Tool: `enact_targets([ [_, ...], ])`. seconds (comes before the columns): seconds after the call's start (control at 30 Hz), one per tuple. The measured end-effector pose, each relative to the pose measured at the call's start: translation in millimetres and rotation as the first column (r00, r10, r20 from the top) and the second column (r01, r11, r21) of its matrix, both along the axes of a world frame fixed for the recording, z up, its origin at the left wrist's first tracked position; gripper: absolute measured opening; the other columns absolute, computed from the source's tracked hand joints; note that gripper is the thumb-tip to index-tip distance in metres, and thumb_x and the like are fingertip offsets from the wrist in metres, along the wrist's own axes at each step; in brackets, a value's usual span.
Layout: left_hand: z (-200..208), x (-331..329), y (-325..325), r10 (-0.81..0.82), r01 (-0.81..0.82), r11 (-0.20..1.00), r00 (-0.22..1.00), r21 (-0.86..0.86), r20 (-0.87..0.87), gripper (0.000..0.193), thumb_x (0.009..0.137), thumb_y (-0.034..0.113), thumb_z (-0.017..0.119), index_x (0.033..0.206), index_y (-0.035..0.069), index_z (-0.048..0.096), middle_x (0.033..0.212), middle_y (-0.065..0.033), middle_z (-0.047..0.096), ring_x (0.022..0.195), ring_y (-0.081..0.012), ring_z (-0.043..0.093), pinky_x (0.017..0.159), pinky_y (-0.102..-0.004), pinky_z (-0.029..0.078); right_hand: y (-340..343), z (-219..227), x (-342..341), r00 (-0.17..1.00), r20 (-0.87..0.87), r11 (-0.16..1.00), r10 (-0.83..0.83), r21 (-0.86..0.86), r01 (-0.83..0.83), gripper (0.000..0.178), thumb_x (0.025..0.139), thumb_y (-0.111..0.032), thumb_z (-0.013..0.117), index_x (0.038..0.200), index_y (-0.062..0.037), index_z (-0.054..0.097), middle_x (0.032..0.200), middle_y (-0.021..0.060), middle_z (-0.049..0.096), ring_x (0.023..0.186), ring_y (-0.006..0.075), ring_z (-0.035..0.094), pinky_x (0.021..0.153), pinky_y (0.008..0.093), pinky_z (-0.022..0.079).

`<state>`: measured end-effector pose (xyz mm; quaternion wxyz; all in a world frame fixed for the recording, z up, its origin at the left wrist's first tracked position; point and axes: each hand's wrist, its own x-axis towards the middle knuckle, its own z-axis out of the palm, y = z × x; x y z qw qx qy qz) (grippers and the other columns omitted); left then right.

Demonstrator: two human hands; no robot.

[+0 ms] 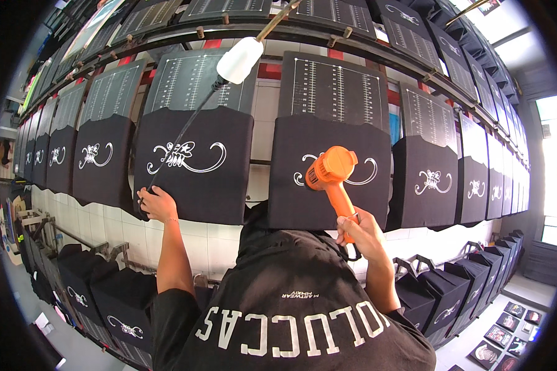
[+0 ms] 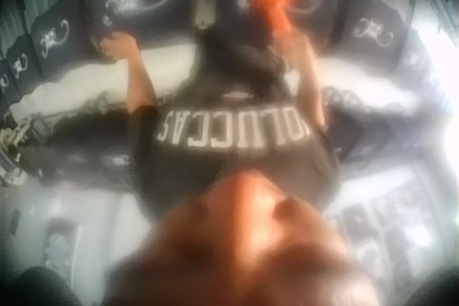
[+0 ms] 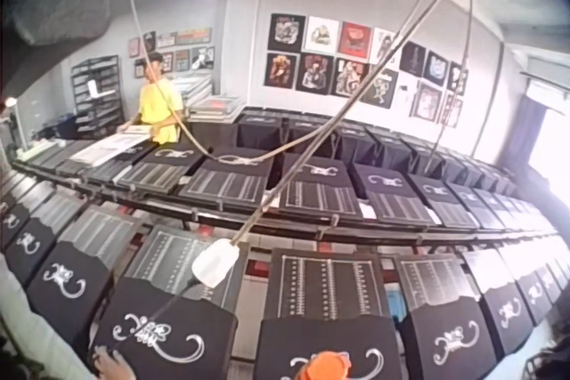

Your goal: The person uses a heat gun to dry ink on a series of black garments mounted on a printing line.

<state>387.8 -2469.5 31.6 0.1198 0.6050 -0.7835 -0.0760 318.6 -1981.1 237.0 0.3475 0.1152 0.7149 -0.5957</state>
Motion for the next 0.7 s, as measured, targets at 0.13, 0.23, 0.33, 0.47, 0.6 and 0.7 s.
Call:
enact_targets([
  [0.13,-3.2,0.5,-1.5,-0.006,0.006,1.000,1.000,-0.012,0.006,0.046,0.103,0.036,0.042,0.140,0.009,0.045,0.156,-0.0115,0.039,0.141,-0.0379,0.036,0.104,-0.0585,0.038,-3.3,-1.5,0.8,0.999,0.014,0.999,0.041,-0.007,-0.041,0.032,0.096,-0.025,0.064,0.110,0.0040,0.058,0.078,0.0022,0.061,0.065,0.0099,0.063,0.059,0.0233,0.052],
  [0.23,-1.9,1.6,-1.1,-0.009,0.009,1.000,1.000,-0.016,0.005,0.046,0.103,0.036,0.042,0.140,0.009,0.044,0.156,-0.0118,0.039,0.141,-0.0383,0.036,0.105,-0.0585,0.038,-8.8,0.9,-1.1,0.998,0.035,0.999,0.045,-0.010,-0.045,0.032,0.097,-0.025,0.064,0.110,0.0040,0.058,0.078,0.0023,0.061,0.065,0.0100,0.064,0.059,0.0232,0.052],
  [0.33,-3.3,0.9,-1.2,-0.020,0.020,0.999,1.000,-0.027,0.002,0.046,0.103,0.036,0.042,0.139,0.008,0.044,0.156,-0.0120,0.040,0.141,-0.0386,0.036,0.105,-0.0585,0.038,-14.7,-3.4,-3.0,0.998,0.008,0.998,0.068,-0.018,-0.067,0.032,0.097,-0.025,0.063,0.109,0.0040,0.058,0.078,0.0024,0.061,0.065,0.0101,0.064,0.059,0.0234,0.052],
  [0.47,1.3,1.0,0.8,-0.024,0.023,1.000,1.000,-0.020,-0.003,0.046,0.103,0.036,0.042,0.139,0.008,0.045,0.155,-0.0122,0.040,0.141,-0.0389,0.036,0.104,-0.0587,0.038,-18.7,-4.1,-12.8,0.997,0.010,0.997,0.078,-0.018,-0.078,0.031,0.097,-0.024,0.063,0.109,0.0038,0.058,0.078,0.0026,0.061,0.065,0.0100,0.063,0.059,0.0239,0.052],
  [0.6,-2.8,1.3,-1.3,-0.024,0.025,0.999,1.000,-0.042,0.017,0.045,0.103,0.036,0.042,0.139,0.008,0.045,0.154,-0.0119,0.041,0.141,-0.0386,0.036,0.104,-0.0586,0.038,-28.7,-4.0,-17.0,0.997,-0.043,0.997,0.070,-0.018,-0.070,0.030,0.096,-0.024,0.064,0.107,0.0037,0.059,0.078,0.0030,0.061,0.064,0.0100,0.063,0.059,0.0240,0.052],
  [0.7,-2.8,1.1,0.0,-0.023,0.024,0.999,1.000,-0.048,0.018,0.045,0.103,0.035,0.042,0.139,0.009,0.045,0.154,-0.0115,0.041,0.141,-0.0384,0.036,0.104,-0.0586,0.039,-29.4,-5.6,-17.3,0.996,-0.065,0.998,0.060,-0.020,-0.062,0.029,0.096,-0.023,0.064,0.105,0.0038,0.060,0.077,0.0029,0.061,0.064,0.0103,0.063,0.058,0.0245,0.051],
])
